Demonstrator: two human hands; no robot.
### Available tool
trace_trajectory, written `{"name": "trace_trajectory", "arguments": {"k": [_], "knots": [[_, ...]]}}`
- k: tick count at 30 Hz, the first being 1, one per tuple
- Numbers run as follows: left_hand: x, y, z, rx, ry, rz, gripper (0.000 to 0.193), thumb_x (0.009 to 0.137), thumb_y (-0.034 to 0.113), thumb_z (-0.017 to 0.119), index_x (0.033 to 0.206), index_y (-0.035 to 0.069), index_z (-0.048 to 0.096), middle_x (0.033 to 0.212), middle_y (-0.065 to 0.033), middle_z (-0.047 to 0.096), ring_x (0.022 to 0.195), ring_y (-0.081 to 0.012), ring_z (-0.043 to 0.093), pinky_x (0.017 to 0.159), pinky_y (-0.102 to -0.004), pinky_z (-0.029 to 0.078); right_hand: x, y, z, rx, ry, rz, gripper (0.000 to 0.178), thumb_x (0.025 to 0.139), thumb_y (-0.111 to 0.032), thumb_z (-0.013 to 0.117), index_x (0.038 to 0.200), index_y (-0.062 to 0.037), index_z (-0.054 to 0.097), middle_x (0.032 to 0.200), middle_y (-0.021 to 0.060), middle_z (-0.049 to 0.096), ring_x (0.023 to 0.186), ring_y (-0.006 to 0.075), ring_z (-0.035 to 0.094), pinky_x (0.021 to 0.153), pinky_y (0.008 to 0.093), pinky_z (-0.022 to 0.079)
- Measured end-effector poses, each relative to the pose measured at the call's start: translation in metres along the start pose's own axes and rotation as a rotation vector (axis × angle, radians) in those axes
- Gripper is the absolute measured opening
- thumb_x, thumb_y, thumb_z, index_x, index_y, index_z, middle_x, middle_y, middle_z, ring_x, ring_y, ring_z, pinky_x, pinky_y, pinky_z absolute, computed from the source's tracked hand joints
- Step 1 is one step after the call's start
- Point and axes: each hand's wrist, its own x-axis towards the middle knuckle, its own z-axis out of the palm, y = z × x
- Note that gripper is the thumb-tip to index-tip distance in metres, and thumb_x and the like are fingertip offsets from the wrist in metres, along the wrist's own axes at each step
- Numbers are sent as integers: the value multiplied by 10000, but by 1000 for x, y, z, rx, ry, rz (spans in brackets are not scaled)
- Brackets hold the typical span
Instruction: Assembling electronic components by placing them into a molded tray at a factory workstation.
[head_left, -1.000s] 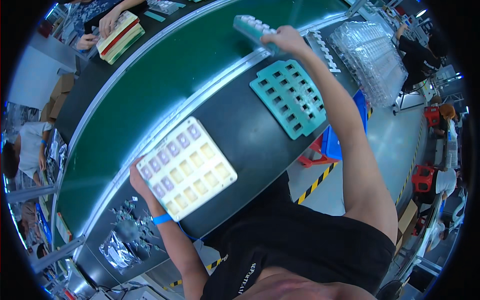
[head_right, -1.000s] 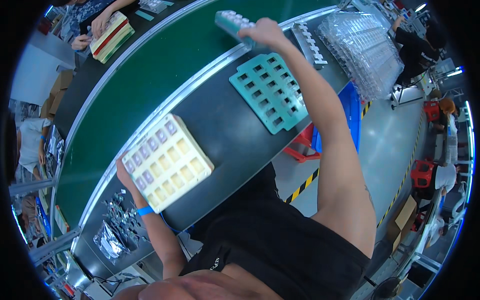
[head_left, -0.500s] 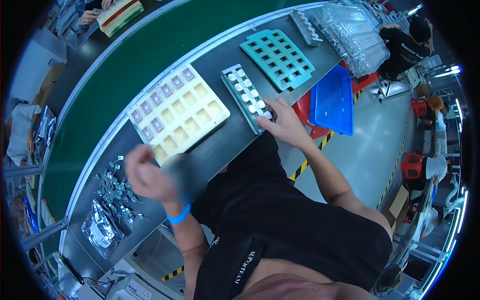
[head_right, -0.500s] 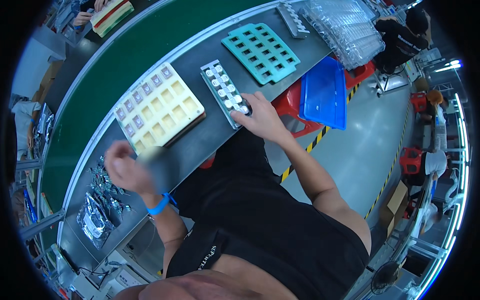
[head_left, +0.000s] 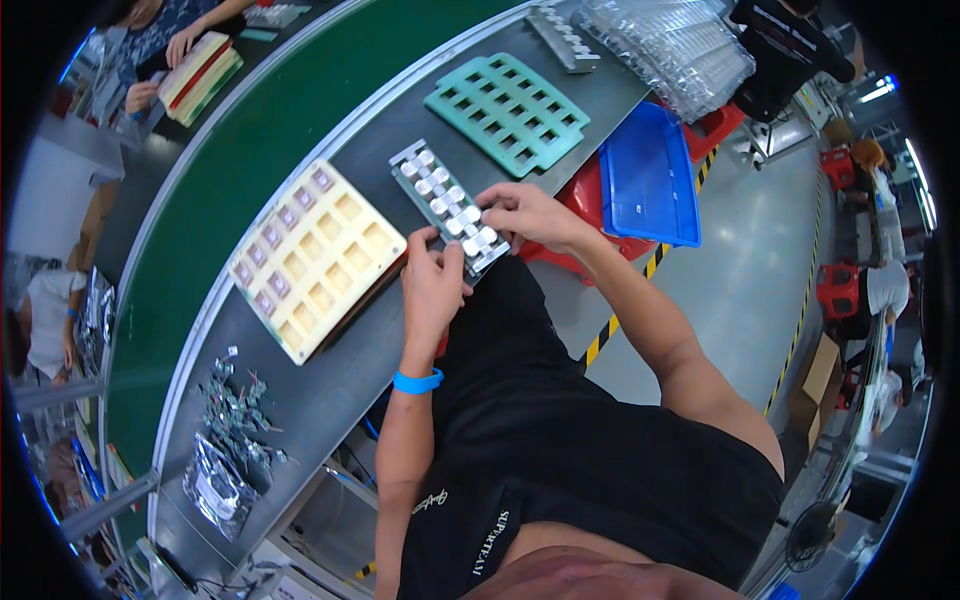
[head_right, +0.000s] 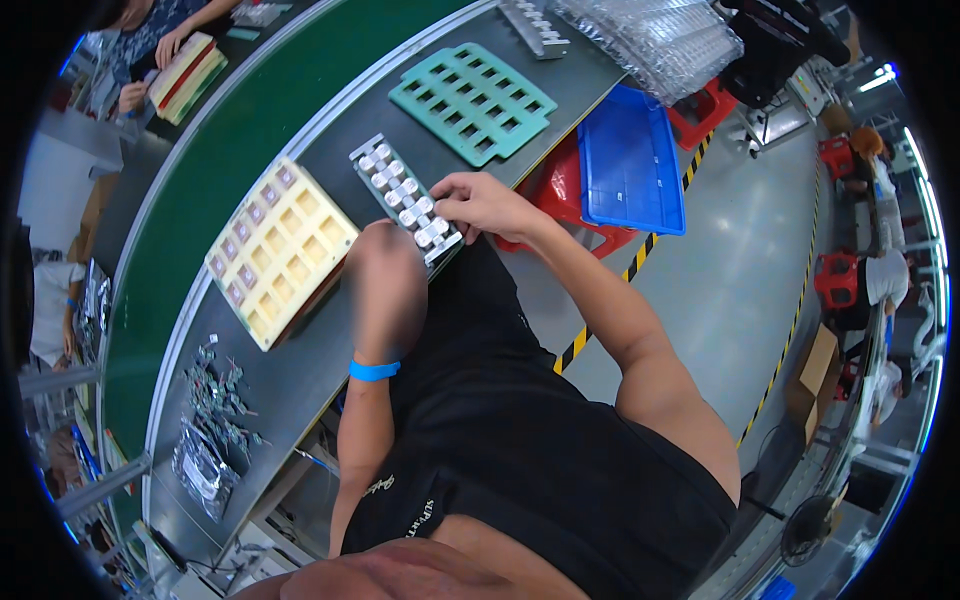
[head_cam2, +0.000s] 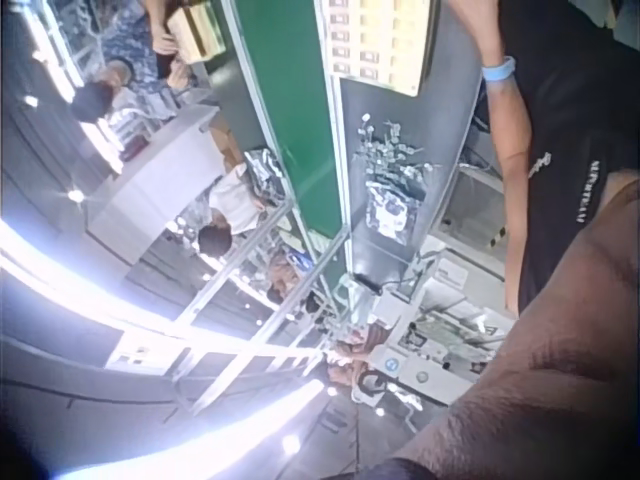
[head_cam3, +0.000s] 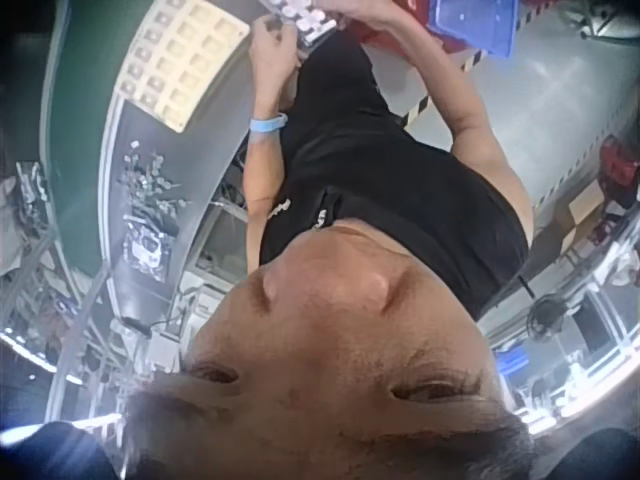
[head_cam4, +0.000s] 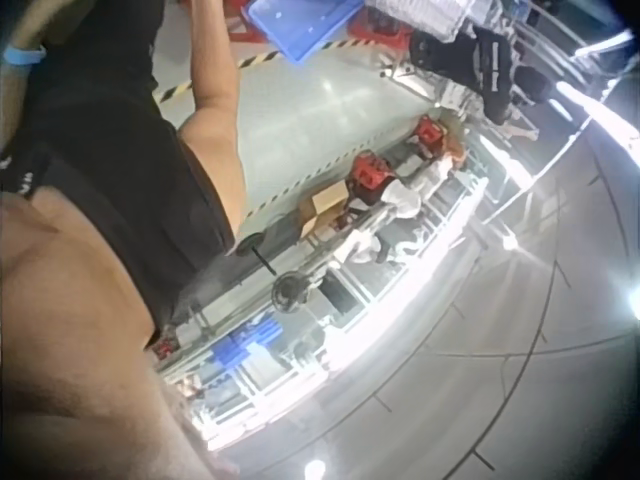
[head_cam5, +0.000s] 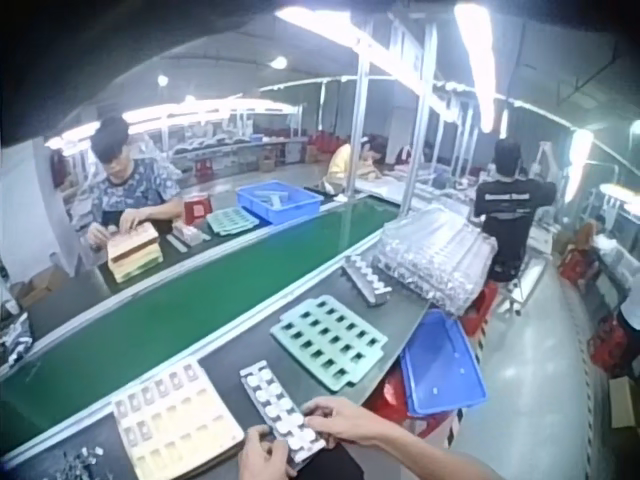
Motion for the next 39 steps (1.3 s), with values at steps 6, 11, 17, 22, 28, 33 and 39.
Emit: {"name": "trace_trajectory", "arguments": {"k": [6, 11, 17, 22, 28, 33, 39], "knots": [[2, -4, 4, -89, 9, 25, 441, 966, 190, 565, 1270, -101, 433, 727, -141, 655, 519, -159, 630, 424, -279, 484, 4, 0, -5, -9, -6, -38, 407, 868, -204, 672, 1178, 54, 623, 842, 70, 657, 681, 102, 627, 548, 260, 542], [1, 0, 4, -1, 66, 25, 398, 926, 152, 538, 1215, -117, 492, 663, -139, 652, 500, -182, 637, 451, -303, 511, 13, 19, -11, -138, 142, -126, 324, 813, -148, 629, 1058, 55, 689, 826, 61, 663, 728, 94, 604, 596, 259, 475], [-13, 1, 2, 78, 154, 69, 340, 889, 103, 530, 1148, -117, 551, 620, -121, 637, 483, -190, 628, 481, -322, 523, -5, 9, 6, 230, 287, -152, 320, 963, -129, 472, 1213, 63, 532, 859, 85, 624, 713, 154, 634, 633, 274, 522], [-35, -1, 0, 194, 334, 263, 357, 878, 93, 587, 1190, -76, 545, 633, -131, 633, 503, -207, 628, 535, -354, 507, -38, -13, 23, 295, 424, -260, 315, 1009, -156, 454, 1257, 29, 516, 819, 69, 590, 709, 116, 571, 639, 264, 472], [-25, 23, 7, -197, 96, 392, 358, 951, 51, 573, 1271, -85, 488, 804, -120, 698, 681, -126, 655, 631, -270, 519, -55, -24, 74, -390, 458, -705, 349, 903, -61, 578, 1245, 1, 612, 1147, 146, 515, 1050, 248, 556, 896, 329, 466], [-24, 25, 10, -439, 3, 356, 344, 1003, -11, 423, 1341, -59, 472, 1169, -135, 635, 1026, -155, 612, 830, -263, 496, -53, -28, 67, -404, 359, -759, 378, 909, -101, 633, 1281, -36, 619, 1237, 176, 551, 1076, 291, 601, 907, 361, 506], [-26, 34, -2, -143, 61, 462, 406, 941, -37, 533, 1347, -30, 536, 1066, -102, 620, 819, -110, 594, 706, -239, 520, -31, -29, 20, -625, 520, -842, 385, 883, -29, 653, 1267, -43, 623, 1019, 160, 667, 888, 306, 667, 761, 361, 540]]}}
